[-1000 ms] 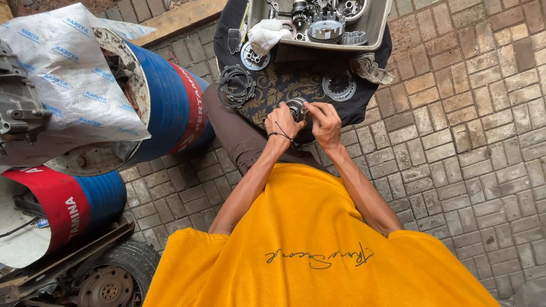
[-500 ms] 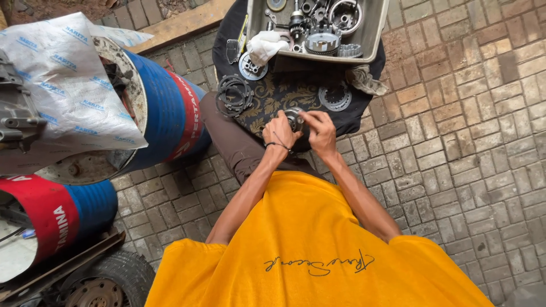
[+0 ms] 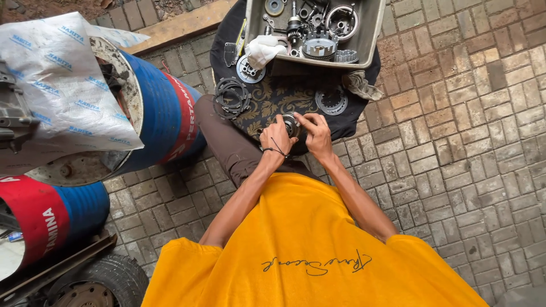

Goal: Inspecting engine components and sanding the surface of a motorcycle clutch plate manually.

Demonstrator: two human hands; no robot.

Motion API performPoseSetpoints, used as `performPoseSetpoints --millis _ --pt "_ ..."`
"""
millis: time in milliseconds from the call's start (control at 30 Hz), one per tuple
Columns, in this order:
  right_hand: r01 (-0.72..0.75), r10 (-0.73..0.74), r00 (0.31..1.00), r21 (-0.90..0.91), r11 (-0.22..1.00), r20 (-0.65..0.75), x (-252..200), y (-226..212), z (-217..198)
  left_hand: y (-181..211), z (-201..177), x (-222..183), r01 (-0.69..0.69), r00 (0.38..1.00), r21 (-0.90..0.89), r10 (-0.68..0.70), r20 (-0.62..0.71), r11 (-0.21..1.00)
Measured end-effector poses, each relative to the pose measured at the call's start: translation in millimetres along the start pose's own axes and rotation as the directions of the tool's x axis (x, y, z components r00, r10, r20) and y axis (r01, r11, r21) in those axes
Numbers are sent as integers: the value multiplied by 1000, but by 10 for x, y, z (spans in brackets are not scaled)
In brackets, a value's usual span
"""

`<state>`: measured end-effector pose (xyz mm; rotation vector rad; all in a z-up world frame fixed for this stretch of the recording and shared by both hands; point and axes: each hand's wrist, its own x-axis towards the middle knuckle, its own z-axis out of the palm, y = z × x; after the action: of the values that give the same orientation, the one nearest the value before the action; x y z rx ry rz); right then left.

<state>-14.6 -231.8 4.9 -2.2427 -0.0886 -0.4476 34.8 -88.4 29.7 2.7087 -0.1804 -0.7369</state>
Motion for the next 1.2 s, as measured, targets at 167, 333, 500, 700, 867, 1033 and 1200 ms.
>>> performPoseSetpoints --millis 167,333,500,700,867,1033,1200 --pt "15 -15 1000 18 1000 -10 22 115 62 -67 112 13 -8 1000 5 8 0 1000" --pt "20 -19 1000 62 998 -17 50 -163 47 -131 134 17 -16 1000 35 16 3 999" --pt "-26 29 999 62 998 -42 27 197 130 -107 167 85 -30 999 45 31 -26 999" --pt "-66 67 998 48 997 -23 -49 320 96 -201 211 82 -68 997 65 70 -24 996" --pt "-333 372 924 294 896 -89 -49 305 -65 -320 -4 215 -158 987 105 161 -24 982" --pt "-604 707 696 637 480 127 -181 619 12 -319 -272 672 -257 965 241 262 10 936" --pt "-401 402 914 -35 916 49 -118 711 207 -512 -261 1367 -352 936 460 315 158 815"
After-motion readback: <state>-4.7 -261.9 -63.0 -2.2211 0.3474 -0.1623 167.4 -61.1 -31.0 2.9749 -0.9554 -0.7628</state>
